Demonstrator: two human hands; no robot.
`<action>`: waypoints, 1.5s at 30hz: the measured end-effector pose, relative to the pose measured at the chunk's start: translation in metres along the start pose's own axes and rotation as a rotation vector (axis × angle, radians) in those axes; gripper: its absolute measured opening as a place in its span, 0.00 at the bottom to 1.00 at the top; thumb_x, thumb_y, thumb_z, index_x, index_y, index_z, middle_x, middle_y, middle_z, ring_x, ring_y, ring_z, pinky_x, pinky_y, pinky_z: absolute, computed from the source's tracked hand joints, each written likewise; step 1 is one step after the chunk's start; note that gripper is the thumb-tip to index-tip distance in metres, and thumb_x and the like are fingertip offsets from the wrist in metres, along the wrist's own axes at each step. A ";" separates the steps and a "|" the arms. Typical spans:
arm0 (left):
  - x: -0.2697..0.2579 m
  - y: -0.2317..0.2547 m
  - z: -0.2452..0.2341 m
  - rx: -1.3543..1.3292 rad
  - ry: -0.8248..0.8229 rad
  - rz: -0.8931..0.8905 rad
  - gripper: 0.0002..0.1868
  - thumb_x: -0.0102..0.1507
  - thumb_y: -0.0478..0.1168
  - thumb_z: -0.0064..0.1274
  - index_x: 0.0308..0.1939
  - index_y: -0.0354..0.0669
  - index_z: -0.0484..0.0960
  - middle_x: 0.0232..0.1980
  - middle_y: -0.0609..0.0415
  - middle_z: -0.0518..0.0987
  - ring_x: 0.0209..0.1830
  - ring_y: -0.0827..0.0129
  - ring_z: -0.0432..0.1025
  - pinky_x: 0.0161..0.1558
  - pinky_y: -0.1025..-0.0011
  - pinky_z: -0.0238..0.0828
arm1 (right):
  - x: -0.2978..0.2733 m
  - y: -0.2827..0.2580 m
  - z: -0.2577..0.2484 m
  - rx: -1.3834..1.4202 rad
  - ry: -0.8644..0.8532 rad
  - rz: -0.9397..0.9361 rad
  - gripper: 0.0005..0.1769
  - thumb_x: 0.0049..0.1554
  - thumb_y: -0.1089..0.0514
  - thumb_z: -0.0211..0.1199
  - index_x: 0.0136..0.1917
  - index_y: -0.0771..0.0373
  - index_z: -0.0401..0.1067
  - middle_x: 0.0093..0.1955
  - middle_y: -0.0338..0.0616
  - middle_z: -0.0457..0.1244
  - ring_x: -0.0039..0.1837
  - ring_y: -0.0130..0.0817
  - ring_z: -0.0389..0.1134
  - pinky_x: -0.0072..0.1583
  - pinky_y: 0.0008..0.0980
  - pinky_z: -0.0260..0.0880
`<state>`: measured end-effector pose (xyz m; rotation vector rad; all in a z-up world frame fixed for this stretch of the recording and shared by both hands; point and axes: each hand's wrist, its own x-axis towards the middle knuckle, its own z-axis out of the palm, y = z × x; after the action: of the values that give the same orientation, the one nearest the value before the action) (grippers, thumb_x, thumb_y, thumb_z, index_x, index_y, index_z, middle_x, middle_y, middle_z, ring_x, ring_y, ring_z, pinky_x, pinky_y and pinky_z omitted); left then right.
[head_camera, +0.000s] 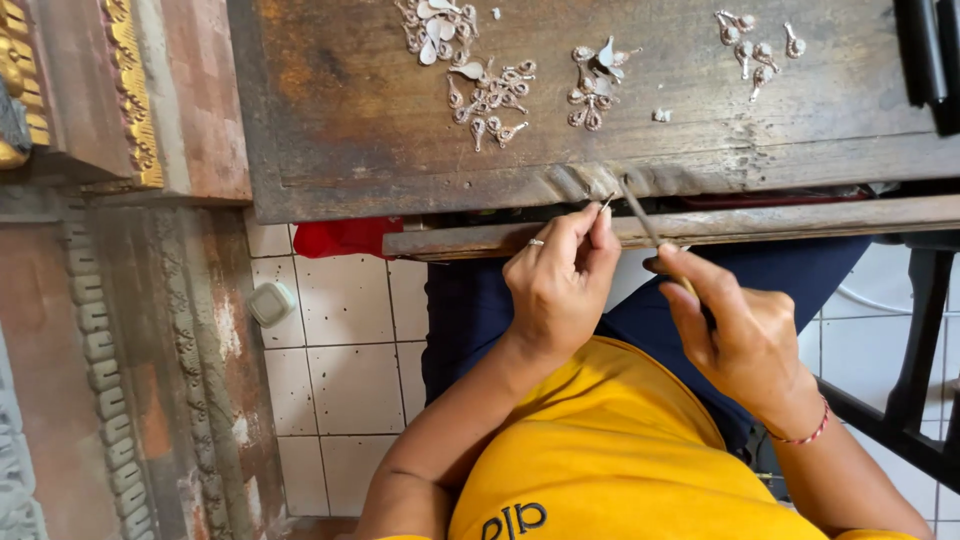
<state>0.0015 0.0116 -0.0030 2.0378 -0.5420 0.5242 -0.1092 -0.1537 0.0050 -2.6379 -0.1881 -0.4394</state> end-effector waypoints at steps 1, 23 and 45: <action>0.001 0.000 -0.001 -0.001 -0.002 0.005 0.05 0.68 0.35 0.57 0.45 0.36 0.80 0.36 0.52 0.83 0.31 0.62 0.79 0.37 0.65 0.76 | -0.001 -0.001 -0.002 -0.001 0.004 0.003 0.20 0.67 0.63 0.62 0.71 0.69 0.68 0.61 0.46 0.72 0.42 0.34 0.74 0.41 0.33 0.69; 0.008 -0.003 -0.004 0.127 -0.078 0.126 0.02 0.69 0.31 0.54 0.42 0.39 0.76 0.32 0.52 0.78 0.27 0.61 0.75 0.32 0.63 0.71 | 0.023 0.008 -0.020 0.045 -0.208 -0.035 0.22 0.63 0.62 0.63 0.70 0.61 0.69 0.46 0.35 0.72 0.30 0.27 0.67 0.32 0.34 0.60; 0.021 0.005 -0.011 0.168 -0.112 0.135 0.03 0.68 0.31 0.53 0.39 0.39 0.78 0.29 0.52 0.76 0.25 0.60 0.73 0.30 0.64 0.69 | 0.028 0.012 -0.006 -0.088 -0.079 -0.109 0.20 0.66 0.64 0.63 0.71 0.59 0.72 0.33 0.33 0.64 0.31 0.28 0.63 0.35 0.33 0.59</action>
<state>0.0142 0.0151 0.0174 2.2103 -0.7275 0.5541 -0.0816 -0.1652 0.0147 -2.7430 -0.3469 -0.3883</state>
